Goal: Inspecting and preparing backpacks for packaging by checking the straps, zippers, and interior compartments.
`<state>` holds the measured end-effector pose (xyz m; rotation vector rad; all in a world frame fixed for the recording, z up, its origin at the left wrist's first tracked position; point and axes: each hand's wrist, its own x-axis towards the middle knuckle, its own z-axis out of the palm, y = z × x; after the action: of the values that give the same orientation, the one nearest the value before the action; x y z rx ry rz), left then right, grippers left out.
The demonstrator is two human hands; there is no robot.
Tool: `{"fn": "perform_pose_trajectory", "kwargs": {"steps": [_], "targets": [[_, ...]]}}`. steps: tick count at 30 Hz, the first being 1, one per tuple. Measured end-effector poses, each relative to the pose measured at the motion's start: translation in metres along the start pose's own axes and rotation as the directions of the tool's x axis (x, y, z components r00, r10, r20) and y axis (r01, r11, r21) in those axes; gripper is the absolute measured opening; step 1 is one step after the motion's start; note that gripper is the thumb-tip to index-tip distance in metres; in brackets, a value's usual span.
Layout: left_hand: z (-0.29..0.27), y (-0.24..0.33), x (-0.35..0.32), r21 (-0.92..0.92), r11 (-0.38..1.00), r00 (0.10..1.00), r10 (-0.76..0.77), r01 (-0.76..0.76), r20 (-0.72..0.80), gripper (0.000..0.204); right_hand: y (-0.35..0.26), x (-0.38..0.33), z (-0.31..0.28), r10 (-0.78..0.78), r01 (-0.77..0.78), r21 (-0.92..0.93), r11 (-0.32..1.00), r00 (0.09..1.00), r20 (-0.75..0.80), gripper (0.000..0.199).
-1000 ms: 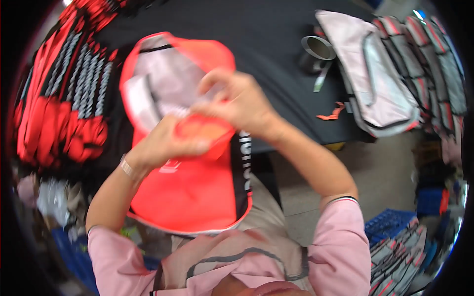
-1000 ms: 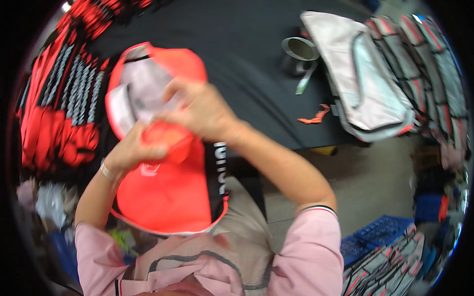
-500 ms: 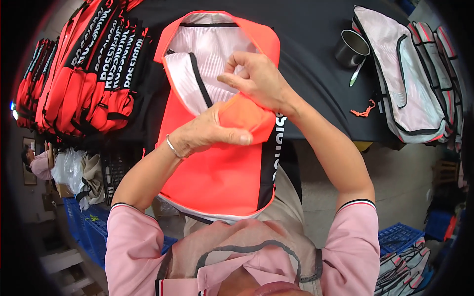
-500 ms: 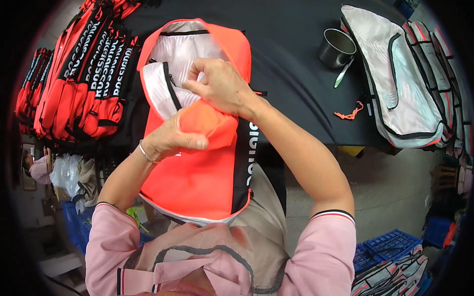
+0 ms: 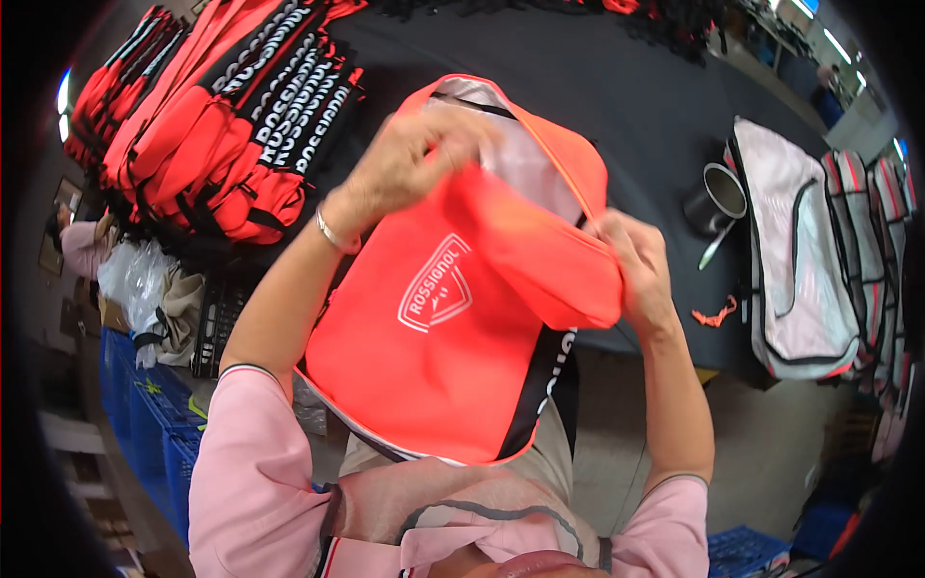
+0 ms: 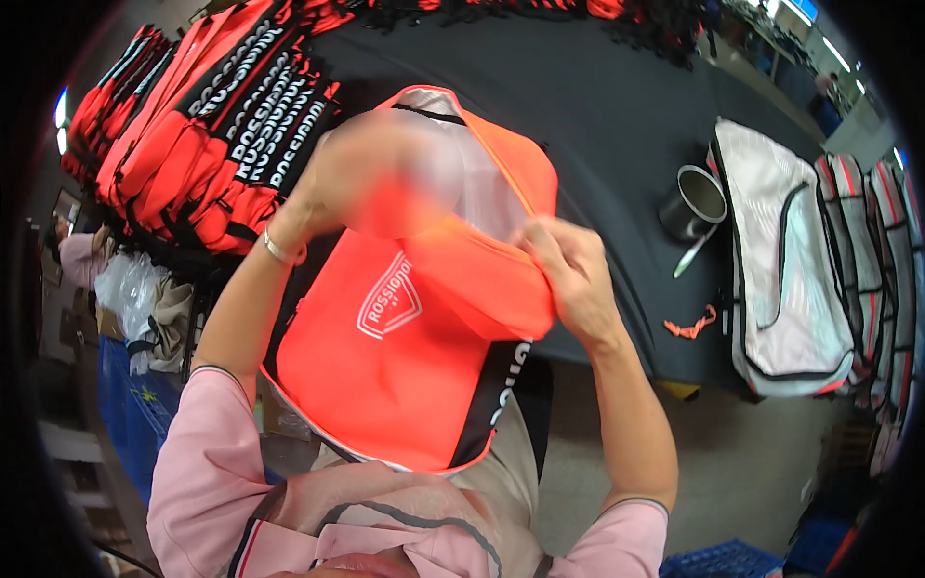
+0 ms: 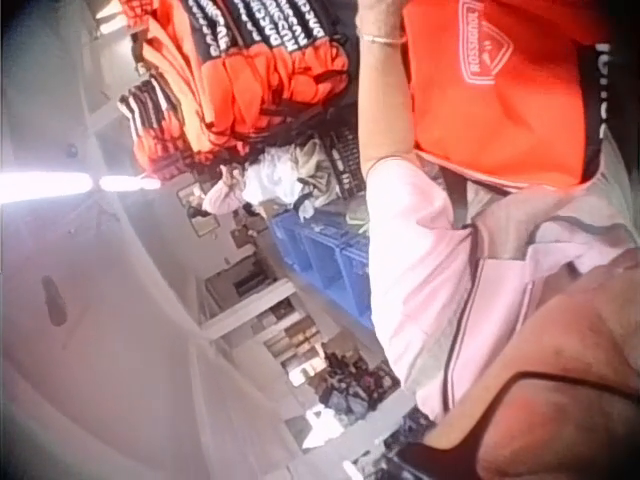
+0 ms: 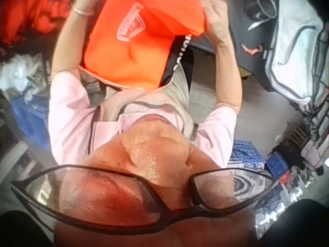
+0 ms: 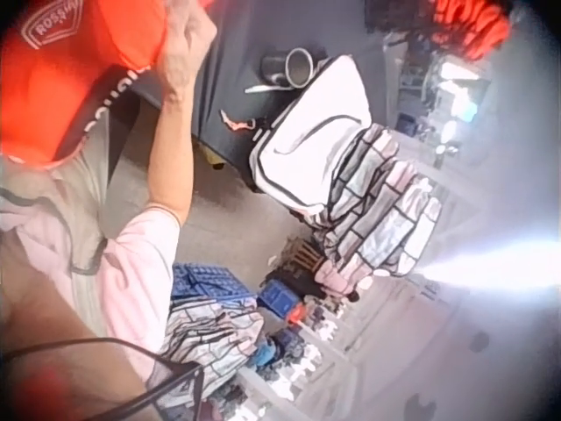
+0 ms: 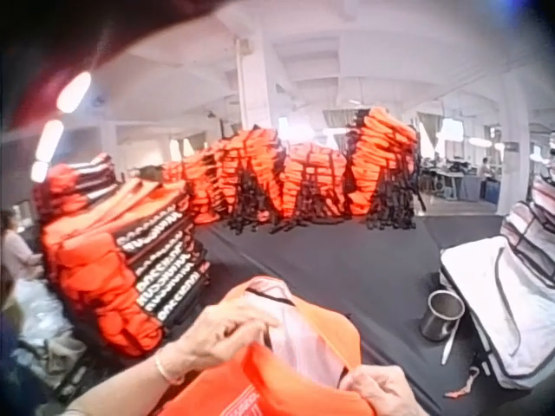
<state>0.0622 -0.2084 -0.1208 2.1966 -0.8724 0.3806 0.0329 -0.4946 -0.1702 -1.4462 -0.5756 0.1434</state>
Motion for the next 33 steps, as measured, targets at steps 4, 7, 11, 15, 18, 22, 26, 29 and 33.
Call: {"fn": "perform_pose_trajectory", "kwargs": {"steps": [4, 7, 11, 15, 18, 22, 26, 29, 33], "targets": [[-0.031, -0.066, 0.006, -0.085, 0.945, 0.949, -0.315, 0.314, 0.01, 0.06, -0.006, -0.01, -0.009, -0.038, 0.037, 0.025, 0.999, 0.999, 0.036, 0.043], [-0.022, -0.073, 0.01, 0.026, 0.974, 0.96, -0.228, 0.226, 0.165, 0.058, 0.007, -0.006, -0.025, -0.103, 0.103, 0.027, 0.994, 0.995, -0.004, 0.045], [-0.038, -0.102, 0.03, -0.1, 0.9, 0.899, -0.431, 0.424, -0.075, 0.026, 0.006, 0.019, -0.065, 0.146, -0.15, 0.017, 0.989, 0.928, -0.343, 0.044], [-0.057, -0.068, 0.055, 0.151, 0.933, 0.911, -0.271, 0.328, -0.31, 0.019, -0.046, 0.048, -0.079, -0.335, -0.134, -0.668, 0.732, 0.783, -0.525, 0.032], [-0.048, -0.038, 0.073, 0.333, 0.923, 0.916, -0.05, 0.195, -0.399, 0.017, -0.089, 0.077, 0.018, -0.704, 0.237, -0.953, 0.191, 0.709, 0.035, 0.034], [-0.036, 0.017, 0.088, 0.28, 0.955, 0.925, 0.014, 0.1, -0.379, 0.011, -0.074, 0.113, 0.048, -0.627, 0.173, -0.985, -0.001, 0.767, 0.135, 0.035], [-0.046, 0.037, 0.065, 0.049, 0.97, 0.97, -0.236, 0.238, -0.055, 0.013, -0.061, 0.09, 0.033, -0.657, 0.448, -0.853, 0.268, 0.732, 0.178, 0.02], [-0.046, 0.053, 0.04, -0.29, 0.868, 0.892, -0.302, 0.403, 0.336, 0.014, -0.09, 0.049, 0.037, -0.217, 0.242, -0.637, 0.731, 0.969, 0.119, 0.008], [-0.038, 0.085, 0.015, -0.46, 0.635, 0.742, -0.284, 0.621, 0.608, 0.03, -0.092, 0.023, 0.02, 0.089, -0.007, -0.335, 0.942, 0.969, 0.229, 0.013]]}}
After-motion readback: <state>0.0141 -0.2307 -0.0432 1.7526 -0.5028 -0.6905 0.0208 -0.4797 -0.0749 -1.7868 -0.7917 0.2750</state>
